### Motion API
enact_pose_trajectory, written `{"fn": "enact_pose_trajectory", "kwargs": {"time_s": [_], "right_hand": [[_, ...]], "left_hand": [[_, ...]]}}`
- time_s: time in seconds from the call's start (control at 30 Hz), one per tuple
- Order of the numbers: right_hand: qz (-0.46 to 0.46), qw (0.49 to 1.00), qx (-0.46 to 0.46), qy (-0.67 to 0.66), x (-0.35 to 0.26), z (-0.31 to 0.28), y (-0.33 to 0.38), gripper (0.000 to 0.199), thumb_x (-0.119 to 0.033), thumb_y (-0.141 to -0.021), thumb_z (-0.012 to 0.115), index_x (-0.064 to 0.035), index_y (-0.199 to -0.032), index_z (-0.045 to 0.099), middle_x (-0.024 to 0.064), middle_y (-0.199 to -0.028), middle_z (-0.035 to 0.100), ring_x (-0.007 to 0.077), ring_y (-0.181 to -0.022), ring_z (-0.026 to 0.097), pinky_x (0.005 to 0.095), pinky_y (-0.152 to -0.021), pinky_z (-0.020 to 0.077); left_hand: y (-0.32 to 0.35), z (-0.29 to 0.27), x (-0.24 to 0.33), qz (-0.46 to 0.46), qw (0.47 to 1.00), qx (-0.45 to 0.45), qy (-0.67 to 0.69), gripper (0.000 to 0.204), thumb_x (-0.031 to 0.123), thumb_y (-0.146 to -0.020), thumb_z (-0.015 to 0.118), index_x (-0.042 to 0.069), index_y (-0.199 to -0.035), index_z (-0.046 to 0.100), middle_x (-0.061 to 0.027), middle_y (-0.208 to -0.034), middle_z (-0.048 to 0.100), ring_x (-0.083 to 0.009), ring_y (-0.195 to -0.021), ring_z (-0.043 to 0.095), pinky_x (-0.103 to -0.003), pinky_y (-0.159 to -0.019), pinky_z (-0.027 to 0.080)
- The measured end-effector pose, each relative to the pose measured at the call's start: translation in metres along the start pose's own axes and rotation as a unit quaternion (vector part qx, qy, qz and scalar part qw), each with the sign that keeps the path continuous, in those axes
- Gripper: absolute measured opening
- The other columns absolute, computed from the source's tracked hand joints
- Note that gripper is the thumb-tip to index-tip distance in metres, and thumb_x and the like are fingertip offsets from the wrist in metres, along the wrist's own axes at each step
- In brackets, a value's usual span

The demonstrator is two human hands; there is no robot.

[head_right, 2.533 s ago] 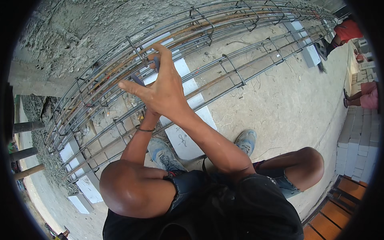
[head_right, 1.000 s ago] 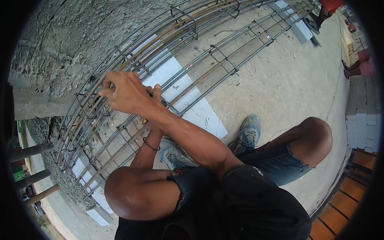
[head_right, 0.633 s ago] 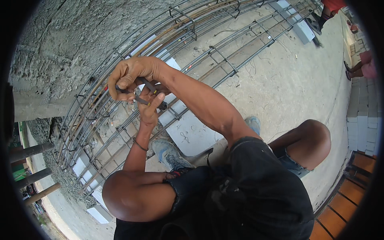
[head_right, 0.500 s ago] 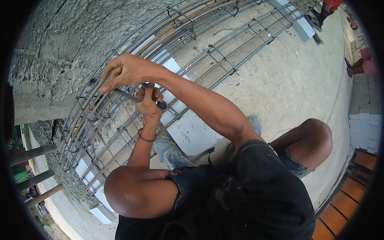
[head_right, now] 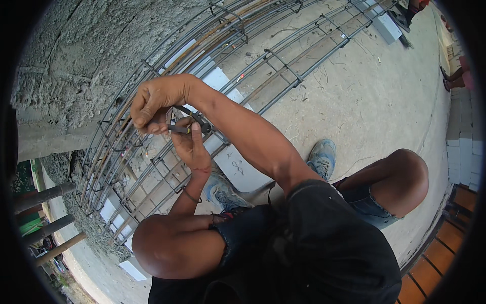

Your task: The person constructs a rebar cage by wrapping tie wires around the steel bars by hand and twisting and tightening them with pliers.

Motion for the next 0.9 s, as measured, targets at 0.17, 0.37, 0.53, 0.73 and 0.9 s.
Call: {"fn": "enact_pose_trajectory", "kwargs": {"time_s": [0.17,0.37,0.53,0.73,0.9], "right_hand": [[-0.007,0.973,0.232,-0.005,0.001,-0.018,-0.005,0.028,-0.025,-0.088,0.062,0.0025,-0.087,0.064,0.006,-0.071,0.061,0.0145,-0.061,0.058,0.0291,-0.055,0.0509],[0.017,0.874,0.484,0.047,-0.002,-0.033,0.026,0.028,-0.022,-0.098,0.042,-0.0002,-0.11,0.053,0.0103,-0.095,0.064,0.0172,-0.087,0.062,0.0335,-0.07,0.0528],[0.0,0.82,0.572,0.007,0.0,-0.038,0.078,0.032,-0.022,-0.099,0.038,0.0005,-0.113,0.055,0.0116,-0.105,0.061,0.0184,-0.092,0.06,0.0369,-0.078,0.051],[-0.064,0.718,0.693,-0.01,0.002,-0.036,0.112,0.034,-0.023,-0.1,0.037,0.0003,-0.115,0.057,0.0104,-0.108,0.06,0.0173,-0.095,0.058,0.0336,-0.087,0.0471],[-0.15,0.723,0.656,0.157,-0.029,-0.016,0.105,0.031,-0.021,-0.099,0.04,-0.0004,-0.112,0.059,0.0094,-0.107,0.061,0.017,-0.097,0.058,0.034,-0.09,0.0464]], "left_hand": [[-0.038,-0.023,0.001,-0.041,0.993,0.041,-0.099,0.029,0.012,-0.09,0.059,-0.008,-0.111,0.055,-0.0083,-0.079,0.061,-0.0124,-0.067,0.061,-0.023,-0.063,0.05],[-0.032,-0.057,-0.008,-0.107,0.99,0.049,-0.072,0.025,0.009,-0.09,0.058,-0.006,-0.109,0.055,-0.0135,-0.083,0.064,-0.0184,-0.073,0.065,-0.028,-0.063,0.055],[0.009,-0.064,-0.006,-0.055,0.998,-0.017,-0.034,0.022,0.005,-0.087,0.06,-0.003,-0.107,0.055,-0.0163,-0.089,0.066,-0.0218,-0.081,0.066,-0.03,-0.069,0.055],[0.015,-0.02,0.018,0.287,0.859,-0.321,-0.277,0.006,0.002,-0.086,0.061,-0.004,-0.086,0.063,-0.0142,-0.092,0.066,-0.02,-0.087,0.065,-0.03,-0.073,0.054],[-0.065,-0.054,-0.012,-0.194,0.975,0.072,-0.077,0.009,0.003,-0.083,0.064,-0.006,-0.082,0.063,-0.0125,-0.075,0.064,-0.0174,-0.063,0.063,-0.025,-0.058,0.054]]}}
Point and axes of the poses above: each hand's wrist, its own y-axis away from the middle knuckle, its own z-axis out of the palm, x = y × z, the point moved 2 cm from there along -y, towards the middle knuckle
